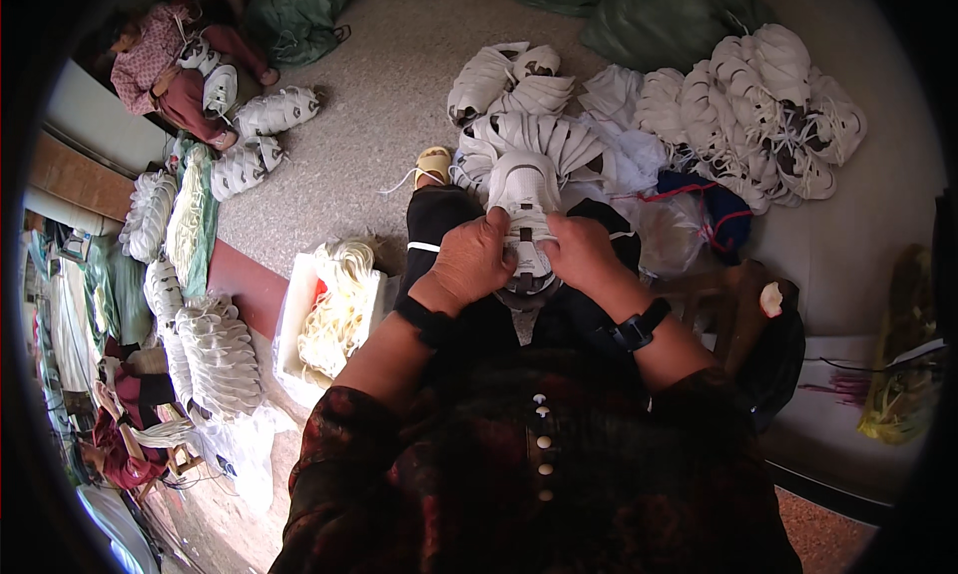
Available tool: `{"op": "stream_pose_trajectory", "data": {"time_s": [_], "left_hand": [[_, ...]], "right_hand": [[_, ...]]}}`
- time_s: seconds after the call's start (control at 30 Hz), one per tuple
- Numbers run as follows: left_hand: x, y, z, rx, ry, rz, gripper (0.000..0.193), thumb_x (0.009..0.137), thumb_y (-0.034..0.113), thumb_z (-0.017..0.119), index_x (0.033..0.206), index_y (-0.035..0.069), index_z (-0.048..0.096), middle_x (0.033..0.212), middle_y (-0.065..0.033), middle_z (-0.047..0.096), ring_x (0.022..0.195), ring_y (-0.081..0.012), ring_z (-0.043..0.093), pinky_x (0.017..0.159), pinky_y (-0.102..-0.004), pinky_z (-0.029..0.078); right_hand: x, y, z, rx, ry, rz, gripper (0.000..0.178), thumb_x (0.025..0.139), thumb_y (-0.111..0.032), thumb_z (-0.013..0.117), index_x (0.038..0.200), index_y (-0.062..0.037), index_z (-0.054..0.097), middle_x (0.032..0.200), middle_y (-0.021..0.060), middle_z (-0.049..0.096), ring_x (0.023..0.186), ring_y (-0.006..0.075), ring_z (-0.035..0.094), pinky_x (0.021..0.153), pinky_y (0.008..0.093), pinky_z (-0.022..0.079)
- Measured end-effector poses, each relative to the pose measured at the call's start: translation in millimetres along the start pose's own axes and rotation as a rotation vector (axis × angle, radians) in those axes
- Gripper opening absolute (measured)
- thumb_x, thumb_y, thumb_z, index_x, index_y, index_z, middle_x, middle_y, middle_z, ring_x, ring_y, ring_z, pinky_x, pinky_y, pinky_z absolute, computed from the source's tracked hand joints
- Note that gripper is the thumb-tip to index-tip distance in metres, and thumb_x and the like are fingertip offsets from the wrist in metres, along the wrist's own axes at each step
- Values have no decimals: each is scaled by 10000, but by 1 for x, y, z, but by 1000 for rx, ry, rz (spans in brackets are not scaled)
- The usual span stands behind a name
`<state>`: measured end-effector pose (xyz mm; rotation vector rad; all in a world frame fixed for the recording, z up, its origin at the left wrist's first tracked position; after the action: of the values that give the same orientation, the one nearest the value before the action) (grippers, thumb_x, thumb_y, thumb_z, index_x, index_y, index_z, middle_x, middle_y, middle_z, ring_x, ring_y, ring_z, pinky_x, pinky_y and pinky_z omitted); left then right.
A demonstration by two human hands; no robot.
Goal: The recorder is threading laces through the eyelets of a white sneaker component in a large-scale manufacturing environment.
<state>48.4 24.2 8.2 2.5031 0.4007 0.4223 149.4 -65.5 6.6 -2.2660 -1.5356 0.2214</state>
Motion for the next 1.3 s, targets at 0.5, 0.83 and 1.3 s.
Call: {"op": "stream_pose_trajectory", "data": {"time_s": [0.5,0.83,1.3], "left_hand": [[5,-11,-4,-90,141,23,207,677,65,636,884,62,631,790,-122,631,730,-294,622,643,-345,500],[14,4,-3,126,89,126,115,718,126,629,829,107,654,756,-93,636,708,-279,624,614,-357,500],[17,10,5,221,25,299,43,676,98,606,651,93,572,653,-81,594,624,-281,604,559,-373,486]], "right_hand": [[3,0,-18,156,104,-57,171,703,-104,639,755,-51,486,662,151,560,657,363,568,589,452,429],[3,1,-15,10,148,-182,165,721,-131,649,758,-66,501,563,132,526,575,340,559,523,435,423],[-13,-9,-20,-232,114,-657,202,764,-134,540,961,-150,581,525,77,506,511,262,570,446,376,442]]}}
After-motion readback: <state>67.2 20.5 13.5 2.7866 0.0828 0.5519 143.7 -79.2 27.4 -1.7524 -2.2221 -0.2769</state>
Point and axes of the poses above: each hand's wrist, its own x-axis towards the middle knuckle, its own z-axis out of the palm, y = z × x, the point moved 7 cm from there along x, towards the middle knuckle
